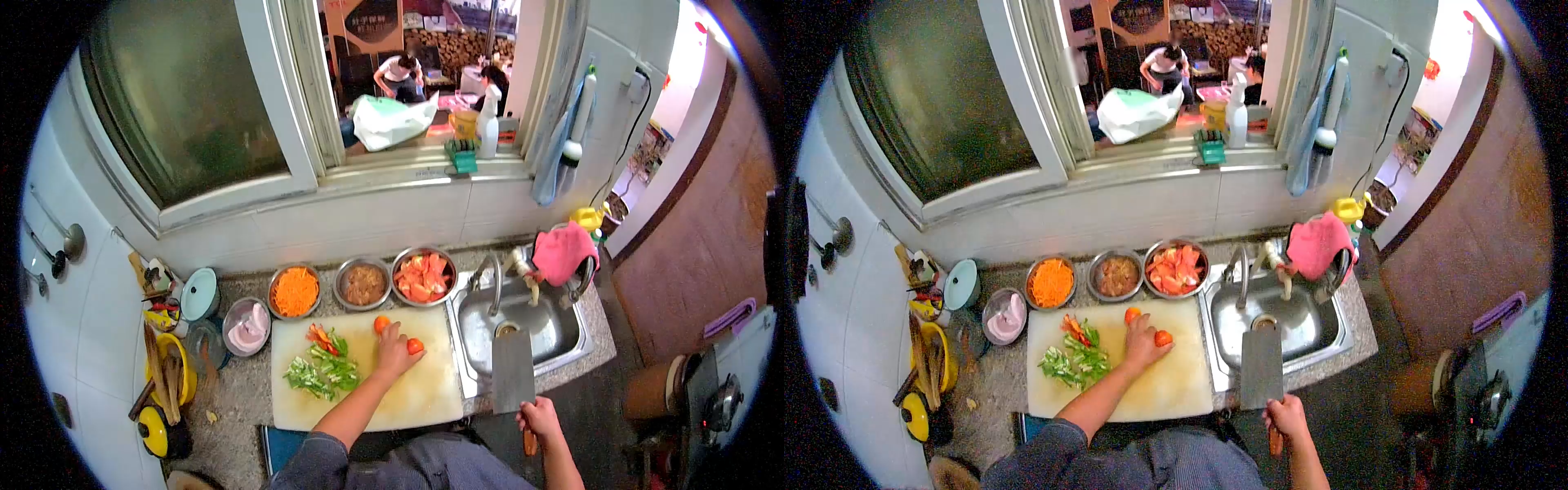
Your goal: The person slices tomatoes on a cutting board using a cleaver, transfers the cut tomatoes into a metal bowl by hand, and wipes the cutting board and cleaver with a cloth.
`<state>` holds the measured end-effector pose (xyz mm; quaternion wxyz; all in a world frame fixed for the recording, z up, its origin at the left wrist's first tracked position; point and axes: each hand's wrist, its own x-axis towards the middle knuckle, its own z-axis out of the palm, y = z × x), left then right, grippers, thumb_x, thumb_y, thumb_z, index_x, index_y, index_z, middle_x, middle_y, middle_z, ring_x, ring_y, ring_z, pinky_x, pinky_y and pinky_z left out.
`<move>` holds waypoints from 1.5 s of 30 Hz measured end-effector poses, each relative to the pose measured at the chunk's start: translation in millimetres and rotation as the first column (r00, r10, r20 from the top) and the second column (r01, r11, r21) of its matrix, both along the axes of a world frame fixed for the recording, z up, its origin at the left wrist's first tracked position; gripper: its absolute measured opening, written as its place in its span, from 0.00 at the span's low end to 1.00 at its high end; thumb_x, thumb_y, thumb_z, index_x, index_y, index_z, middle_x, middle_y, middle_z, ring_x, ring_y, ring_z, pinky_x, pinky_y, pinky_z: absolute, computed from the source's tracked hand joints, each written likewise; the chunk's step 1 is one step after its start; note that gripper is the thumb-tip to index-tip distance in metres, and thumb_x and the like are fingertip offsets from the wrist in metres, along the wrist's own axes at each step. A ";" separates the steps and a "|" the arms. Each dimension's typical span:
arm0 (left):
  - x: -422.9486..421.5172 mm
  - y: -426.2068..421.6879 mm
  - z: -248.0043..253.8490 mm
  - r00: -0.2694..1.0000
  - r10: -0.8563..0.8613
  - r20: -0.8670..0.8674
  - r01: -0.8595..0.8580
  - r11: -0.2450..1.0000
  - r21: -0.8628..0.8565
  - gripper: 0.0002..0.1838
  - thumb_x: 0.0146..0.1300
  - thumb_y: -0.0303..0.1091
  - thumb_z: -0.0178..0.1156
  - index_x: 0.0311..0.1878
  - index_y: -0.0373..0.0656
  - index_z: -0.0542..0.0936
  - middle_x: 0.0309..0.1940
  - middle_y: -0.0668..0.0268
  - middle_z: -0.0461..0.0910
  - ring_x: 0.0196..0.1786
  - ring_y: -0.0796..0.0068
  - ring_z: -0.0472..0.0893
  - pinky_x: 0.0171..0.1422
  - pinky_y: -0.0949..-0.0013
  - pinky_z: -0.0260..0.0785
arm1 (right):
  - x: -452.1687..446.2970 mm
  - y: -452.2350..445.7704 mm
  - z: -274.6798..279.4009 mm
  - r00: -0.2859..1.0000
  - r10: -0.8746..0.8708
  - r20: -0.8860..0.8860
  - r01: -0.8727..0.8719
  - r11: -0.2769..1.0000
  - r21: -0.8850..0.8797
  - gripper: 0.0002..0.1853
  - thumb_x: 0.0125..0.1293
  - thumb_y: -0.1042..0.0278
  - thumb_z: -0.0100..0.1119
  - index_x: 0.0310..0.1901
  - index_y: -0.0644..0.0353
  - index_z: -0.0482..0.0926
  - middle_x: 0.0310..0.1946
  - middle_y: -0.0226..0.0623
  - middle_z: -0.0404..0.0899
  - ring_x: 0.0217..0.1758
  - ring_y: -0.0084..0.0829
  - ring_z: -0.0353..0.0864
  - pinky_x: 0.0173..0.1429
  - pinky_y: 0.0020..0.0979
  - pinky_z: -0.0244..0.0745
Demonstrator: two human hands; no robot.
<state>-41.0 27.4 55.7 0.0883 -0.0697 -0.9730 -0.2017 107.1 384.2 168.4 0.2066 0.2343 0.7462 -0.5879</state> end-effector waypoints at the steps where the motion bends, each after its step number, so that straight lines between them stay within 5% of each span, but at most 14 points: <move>1: 11.5 3.1 -3.5 0.998 -0.053 0.020 0.051 0.994 0.097 0.29 0.44 0.54 0.73 0.36 0.33 0.84 0.61 0.50 0.69 0.65 0.48 0.64 0.68 0.51 0.58 | 4.6 -8.4 4.7 1.000 -0.017 -0.007 0.017 1.000 0.003 0.10 0.64 0.68 0.51 0.30 0.64 0.75 0.20 0.34 0.78 0.16 0.23 0.74 0.19 0.27 0.66; 7: 57.3 6.3 2.2 0.991 -0.058 0.120 0.054 0.998 0.032 0.28 0.46 0.56 0.70 0.35 0.35 0.83 0.45 0.56 0.75 0.52 0.56 0.73 0.56 0.57 0.68 | 8.4 -27.1 -12.3 0.998 0.058 0.029 -0.058 0.998 0.011 0.10 0.66 0.69 0.52 0.31 0.66 0.76 0.20 0.34 0.78 0.16 0.24 0.74 0.22 0.28 0.69; 11: 66.7 5.5 1.6 0.958 0.093 0.271 -0.069 0.993 -0.098 0.31 0.49 0.61 0.66 0.36 0.36 0.84 0.38 0.56 0.78 0.47 0.56 0.76 0.54 0.58 0.70 | -15.6 -23.8 -28.5 0.961 0.275 0.022 -0.275 0.948 0.163 0.13 0.65 0.66 0.54 0.30 0.68 0.78 0.20 0.35 0.79 0.19 0.26 0.78 0.27 0.32 0.73; 13: 65.0 8.8 5.5 0.943 0.131 0.306 -0.085 0.984 -0.157 0.34 0.53 0.65 0.60 0.36 0.36 0.85 0.40 0.54 0.80 0.47 0.54 0.79 0.53 0.59 0.71 | -34.2 -31.9 -19.0 0.871 0.490 0.021 -0.460 0.802 0.381 0.15 0.64 0.63 0.56 0.28 0.68 0.79 0.20 0.37 0.80 0.20 0.29 0.79 0.31 0.34 0.76; 15: 61.7 13.4 10.0 0.808 0.260 0.529 -0.172 0.963 -0.209 0.39 0.56 0.71 0.53 0.38 0.37 0.85 0.41 0.52 0.83 0.48 0.55 0.81 0.52 0.59 0.73 | -43.8 -35.7 -13.4 0.873 0.477 0.103 -0.482 0.808 0.340 0.16 0.63 0.60 0.56 0.28 0.66 0.80 0.20 0.40 0.81 0.22 0.32 0.81 0.33 0.35 0.77; 18: 58.7 17.7 22.7 0.670 0.292 0.683 -0.212 0.957 -0.200 0.43 0.58 0.75 0.46 0.37 0.37 0.86 0.39 0.52 0.84 0.46 0.56 0.83 0.50 0.58 0.74 | -59.4 -33.4 -36.5 0.803 0.595 -0.039 -0.518 0.729 0.448 0.16 0.63 0.59 0.57 0.30 0.66 0.81 0.21 0.43 0.81 0.25 0.37 0.82 0.34 0.37 0.76; 21: 62.9 22.9 18.7 0.671 0.329 0.665 -0.255 0.944 -0.209 0.45 0.60 0.76 0.41 0.36 0.37 0.86 0.36 0.52 0.85 0.43 0.55 0.84 0.49 0.57 0.74 | -72.7 -42.8 -17.6 0.726 0.687 -0.017 -0.579 0.625 0.523 0.16 0.63 0.60 0.58 0.33 0.68 0.80 0.22 0.46 0.80 0.26 0.40 0.82 0.36 0.40 0.77; 23: 64.7 23.6 10.2 0.666 0.334 0.667 -0.275 0.941 -0.197 0.44 0.61 0.75 0.40 0.36 0.37 0.86 0.36 0.51 0.84 0.44 0.54 0.84 0.50 0.55 0.74 | -84.7 -37.0 -56.3 0.666 0.734 -0.133 -0.597 0.631 0.495 0.17 0.63 0.59 0.57 0.35 0.69 0.80 0.23 0.49 0.80 0.29 0.46 0.82 0.39 0.43 0.76; 25: 72.1 23.2 -10.6 0.705 0.314 0.636 -0.289 0.946 -0.146 0.44 0.63 0.74 0.38 0.37 0.37 0.86 0.37 0.50 0.84 0.44 0.52 0.83 0.50 0.53 0.73 | -82.1 -38.6 -77.0 0.510 0.768 -0.387 -0.408 0.612 0.677 0.21 0.63 0.54 0.54 0.38 0.70 0.80 0.33 0.63 0.79 0.41 0.61 0.79 0.49 0.50 0.75; 29: 86.3 16.5 -32.0 0.695 0.268 0.668 -0.320 0.946 -0.047 0.40 0.66 0.69 0.37 0.37 0.41 0.86 0.33 0.49 0.83 0.39 0.46 0.83 0.45 0.48 0.72 | -85.6 -58.6 -51.2 0.585 0.806 0.092 -0.712 0.456 0.533 0.18 0.64 0.59 0.55 0.42 0.69 0.78 0.34 0.66 0.77 0.43 0.61 0.78 0.48 0.53 0.74; 33: 99.1 16.9 -29.1 0.765 0.246 0.595 -0.376 0.921 0.103 0.37 0.67 0.66 0.40 0.35 0.41 0.85 0.31 0.49 0.82 0.37 0.45 0.82 0.43 0.49 0.72 | -87.6 -73.4 -44.5 0.497 0.860 -0.110 -0.674 0.463 0.575 0.15 0.64 0.60 0.56 0.38 0.68 0.76 0.29 0.60 0.79 0.35 0.60 0.79 0.41 0.53 0.74; 43: 105.1 12.5 -42.7 0.726 0.182 0.663 -0.458 0.847 0.269 0.35 0.65 0.66 0.46 0.30 0.40 0.85 0.26 0.52 0.82 0.33 0.49 0.82 0.42 0.52 0.73 | -77.4 -89.9 -29.4 0.391 0.918 -0.069 -0.713 0.349 0.608 0.13 0.66 0.60 0.53 0.36 0.65 0.75 0.27 0.56 0.79 0.31 0.58 0.79 0.39 0.52 0.75; 45: 106.1 12.7 -53.2 0.773 0.241 0.586 -0.472 0.836 0.279 0.33 0.65 0.64 0.50 0.24 0.41 0.83 0.19 0.60 0.80 0.27 0.57 0.81 0.37 0.57 0.73 | -73.0 -85.8 -31.2 0.371 0.922 -0.107 -0.705 0.355 0.614 0.13 0.66 0.61 0.53 0.37 0.65 0.75 0.27 0.57 0.79 0.31 0.58 0.79 0.39 0.53 0.76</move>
